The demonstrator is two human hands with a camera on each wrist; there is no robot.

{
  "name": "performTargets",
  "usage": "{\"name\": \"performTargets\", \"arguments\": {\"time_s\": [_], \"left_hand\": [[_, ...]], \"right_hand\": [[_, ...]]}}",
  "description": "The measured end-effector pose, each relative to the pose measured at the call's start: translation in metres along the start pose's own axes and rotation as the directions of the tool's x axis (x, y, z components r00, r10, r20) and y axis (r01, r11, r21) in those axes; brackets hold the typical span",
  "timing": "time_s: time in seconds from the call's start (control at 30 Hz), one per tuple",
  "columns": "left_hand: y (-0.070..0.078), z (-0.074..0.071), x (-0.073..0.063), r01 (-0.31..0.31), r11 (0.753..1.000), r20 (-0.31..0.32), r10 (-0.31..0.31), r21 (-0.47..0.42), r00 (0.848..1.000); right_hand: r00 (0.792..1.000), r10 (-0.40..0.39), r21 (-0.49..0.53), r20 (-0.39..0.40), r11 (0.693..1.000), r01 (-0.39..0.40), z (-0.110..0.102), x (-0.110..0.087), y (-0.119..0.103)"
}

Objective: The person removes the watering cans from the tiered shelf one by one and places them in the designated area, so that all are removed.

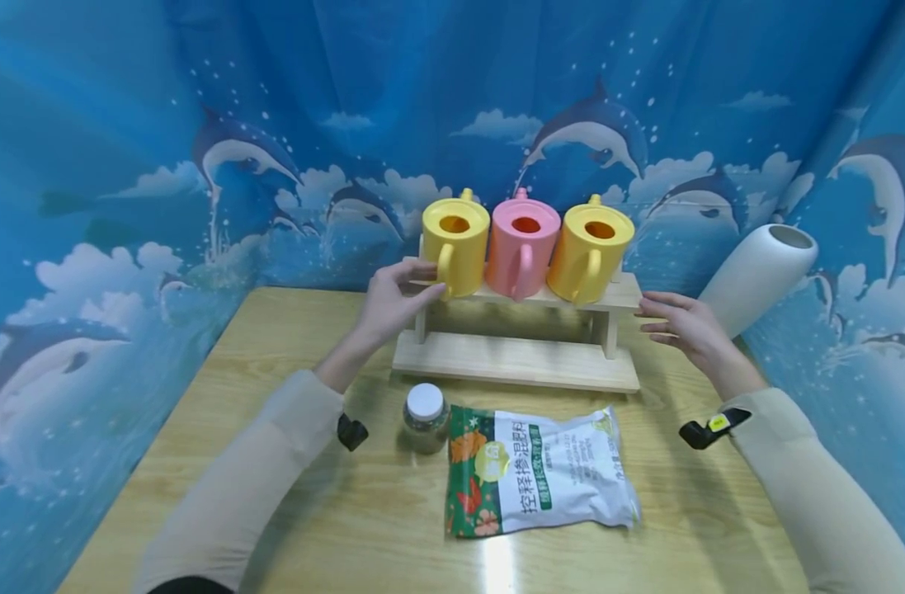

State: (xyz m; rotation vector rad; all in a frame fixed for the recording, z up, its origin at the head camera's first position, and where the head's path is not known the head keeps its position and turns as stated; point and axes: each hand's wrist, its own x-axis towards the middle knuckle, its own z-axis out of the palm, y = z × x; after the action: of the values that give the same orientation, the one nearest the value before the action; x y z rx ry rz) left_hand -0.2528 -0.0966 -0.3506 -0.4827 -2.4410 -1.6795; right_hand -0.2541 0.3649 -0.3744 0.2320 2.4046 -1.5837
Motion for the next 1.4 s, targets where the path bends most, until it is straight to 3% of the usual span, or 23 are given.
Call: {"name": "performTargets", "arguments": {"time_s": [0.3,0.63,0.8,0.97,1.2,1.4], "left_hand": [[0.002,0.004,0.001,0.014,1.000,-0.033,-0.015,-0.003,0.999],[0.007,-0.003,0.000,-0.036,0.999,-0.008,0.036,0.034,0.999],[0.019,-0.021,-0.007,-0.064,0.997,-0.026,0.064,0.035,0.998],[0.026,-0.046,-0.017,-0.086,0.992,-0.038,0.090,0.093,0.995],[0.016,-0.082,-0.036,-0.093,0.984,-0.087,0.107,0.149,0.990],[-0.001,-0.102,-0.048,-0.026,0.994,-0.119,0.038,0.102,0.992]], "right_hand": [[1.000,0.009,0.002,-0.020,1.000,-0.008,0.001,0.003,-0.004],[0.999,0.015,0.028,-0.038,0.999,-0.014,0.008,0.005,-0.007],[0.999,0.018,0.028,-0.041,0.999,-0.017,0.006,0.004,-0.006],[0.999,0.017,0.006,-0.050,1.000,-0.017,0.003,0.001,-0.005],[0.999,0.023,0.009,-0.044,1.000,-0.023,0.001,0.003,-0.002],[0.998,0.034,0.021,-0.043,0.999,-0.034,0.001,0.004,0.000]]}}
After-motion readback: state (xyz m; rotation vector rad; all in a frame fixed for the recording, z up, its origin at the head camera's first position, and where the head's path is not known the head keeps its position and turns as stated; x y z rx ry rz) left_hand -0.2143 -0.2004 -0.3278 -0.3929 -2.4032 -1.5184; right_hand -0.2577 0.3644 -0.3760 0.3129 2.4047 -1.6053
